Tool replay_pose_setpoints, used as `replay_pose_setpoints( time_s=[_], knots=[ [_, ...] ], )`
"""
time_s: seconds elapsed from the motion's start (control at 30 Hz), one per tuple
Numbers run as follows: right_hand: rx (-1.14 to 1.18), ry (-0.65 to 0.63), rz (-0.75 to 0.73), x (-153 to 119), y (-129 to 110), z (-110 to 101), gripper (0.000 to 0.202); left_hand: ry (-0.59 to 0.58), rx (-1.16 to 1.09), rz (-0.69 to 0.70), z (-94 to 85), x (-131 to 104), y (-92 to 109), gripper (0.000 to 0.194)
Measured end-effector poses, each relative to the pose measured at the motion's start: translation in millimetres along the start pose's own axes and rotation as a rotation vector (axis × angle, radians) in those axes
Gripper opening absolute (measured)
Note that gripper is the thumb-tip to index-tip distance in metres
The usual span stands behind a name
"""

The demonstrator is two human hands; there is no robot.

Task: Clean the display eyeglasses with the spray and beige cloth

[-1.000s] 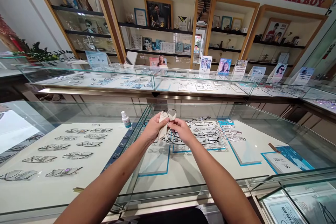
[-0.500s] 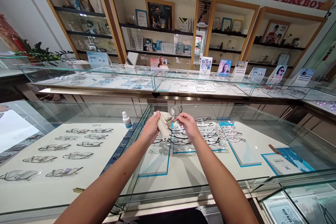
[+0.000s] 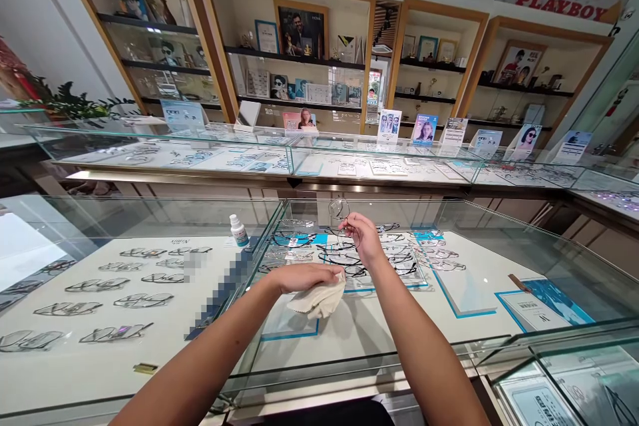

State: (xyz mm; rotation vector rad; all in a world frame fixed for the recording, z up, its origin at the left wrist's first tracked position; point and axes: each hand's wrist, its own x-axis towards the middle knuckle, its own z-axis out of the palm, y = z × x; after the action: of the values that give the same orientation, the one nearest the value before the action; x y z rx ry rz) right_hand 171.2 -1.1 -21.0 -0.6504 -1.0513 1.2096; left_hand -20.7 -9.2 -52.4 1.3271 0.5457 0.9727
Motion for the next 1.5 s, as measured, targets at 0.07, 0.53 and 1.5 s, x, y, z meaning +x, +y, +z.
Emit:
replay_pose_setpoints(
  time_s=[0.07,0.53,1.5],
  knots=[
    [-0.018,0.003,0.001,-1,-1,1,0.014,-0.035,0.026,-0.007,4.1,-3,-2,0.046],
    [-0.416,0.153,-0.276,-3,-1,2,0.014,0.366,0.829,0.385,0.3,14,24,0.016],
    [-0.851,0.235,-0.523,-15,-4,10,0.041,0.777,0.864,0.643,-3.5,14,33,0.049]
  ],
)
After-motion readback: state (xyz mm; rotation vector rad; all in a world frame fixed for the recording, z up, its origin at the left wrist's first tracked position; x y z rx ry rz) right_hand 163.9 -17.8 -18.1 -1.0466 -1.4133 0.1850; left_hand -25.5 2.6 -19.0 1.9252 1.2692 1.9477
